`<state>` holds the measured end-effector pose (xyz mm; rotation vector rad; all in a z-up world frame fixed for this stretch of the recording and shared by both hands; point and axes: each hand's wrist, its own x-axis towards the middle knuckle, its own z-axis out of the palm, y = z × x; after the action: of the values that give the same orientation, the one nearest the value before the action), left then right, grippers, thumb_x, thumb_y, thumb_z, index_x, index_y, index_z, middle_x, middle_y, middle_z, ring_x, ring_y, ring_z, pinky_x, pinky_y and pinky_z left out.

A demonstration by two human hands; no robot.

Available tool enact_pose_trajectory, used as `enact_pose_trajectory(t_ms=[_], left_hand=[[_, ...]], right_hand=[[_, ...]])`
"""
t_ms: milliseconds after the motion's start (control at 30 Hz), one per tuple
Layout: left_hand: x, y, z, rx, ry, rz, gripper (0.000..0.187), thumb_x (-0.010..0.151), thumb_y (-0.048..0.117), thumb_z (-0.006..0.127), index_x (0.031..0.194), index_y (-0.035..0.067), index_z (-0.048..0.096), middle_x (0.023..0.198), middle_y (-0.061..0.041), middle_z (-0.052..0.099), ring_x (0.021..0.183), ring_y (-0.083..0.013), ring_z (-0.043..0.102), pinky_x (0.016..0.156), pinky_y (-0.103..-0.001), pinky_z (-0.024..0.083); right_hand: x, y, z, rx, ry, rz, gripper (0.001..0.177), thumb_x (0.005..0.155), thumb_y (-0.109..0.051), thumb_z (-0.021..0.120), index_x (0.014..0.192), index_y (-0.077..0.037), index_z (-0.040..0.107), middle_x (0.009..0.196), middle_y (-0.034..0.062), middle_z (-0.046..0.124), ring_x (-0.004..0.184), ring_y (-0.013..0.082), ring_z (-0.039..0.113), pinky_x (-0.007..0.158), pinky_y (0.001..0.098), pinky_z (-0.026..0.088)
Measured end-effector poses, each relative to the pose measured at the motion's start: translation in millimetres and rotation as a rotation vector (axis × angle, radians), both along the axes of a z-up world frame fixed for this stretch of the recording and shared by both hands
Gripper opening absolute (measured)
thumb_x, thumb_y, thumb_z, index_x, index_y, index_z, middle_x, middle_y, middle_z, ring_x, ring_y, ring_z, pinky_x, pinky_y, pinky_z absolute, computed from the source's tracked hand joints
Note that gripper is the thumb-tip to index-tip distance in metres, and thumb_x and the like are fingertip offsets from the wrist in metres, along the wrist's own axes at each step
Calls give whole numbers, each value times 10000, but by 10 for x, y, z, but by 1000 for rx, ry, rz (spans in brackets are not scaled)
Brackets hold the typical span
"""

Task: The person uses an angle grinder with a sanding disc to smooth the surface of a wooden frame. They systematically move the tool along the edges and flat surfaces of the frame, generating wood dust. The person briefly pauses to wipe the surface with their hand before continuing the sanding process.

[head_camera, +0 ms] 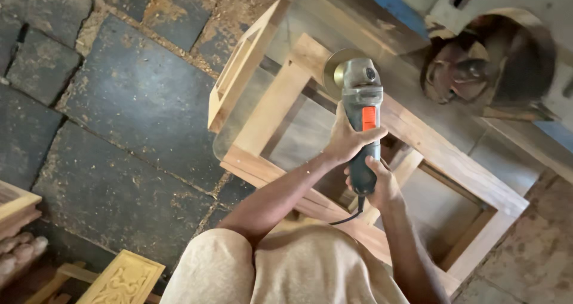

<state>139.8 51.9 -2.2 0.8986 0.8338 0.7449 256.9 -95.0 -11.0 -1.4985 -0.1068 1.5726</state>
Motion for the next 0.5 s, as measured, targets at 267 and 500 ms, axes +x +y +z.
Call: enact_pose_trajectory(t_ms=[267, 500], left_hand=[[367, -565, 8, -63, -73, -152, 973, 721, 306, 874, 1439, -13, 301, 1227, -177, 593, 1068, -234, 650, 876, -377, 598], [673, -1114, 38, 17, -80, -289, 1022, 702, 302, 888, 1469, -1, 284, 1302, -191, 535, 1165, -259, 610, 928, -398, 589]], right_hand=[[224, -727, -30, -49, 13, -160, 468, 910, -374, 609, 1235, -41, 561, 941, 191, 693, 689, 302, 697, 590, 390, 573], [289, -1500, -91, 53, -3, -328, 473, 977, -375, 602, 1240, 16, 559, 970, 183, 681, 717, 315, 677, 598, 423, 556]])
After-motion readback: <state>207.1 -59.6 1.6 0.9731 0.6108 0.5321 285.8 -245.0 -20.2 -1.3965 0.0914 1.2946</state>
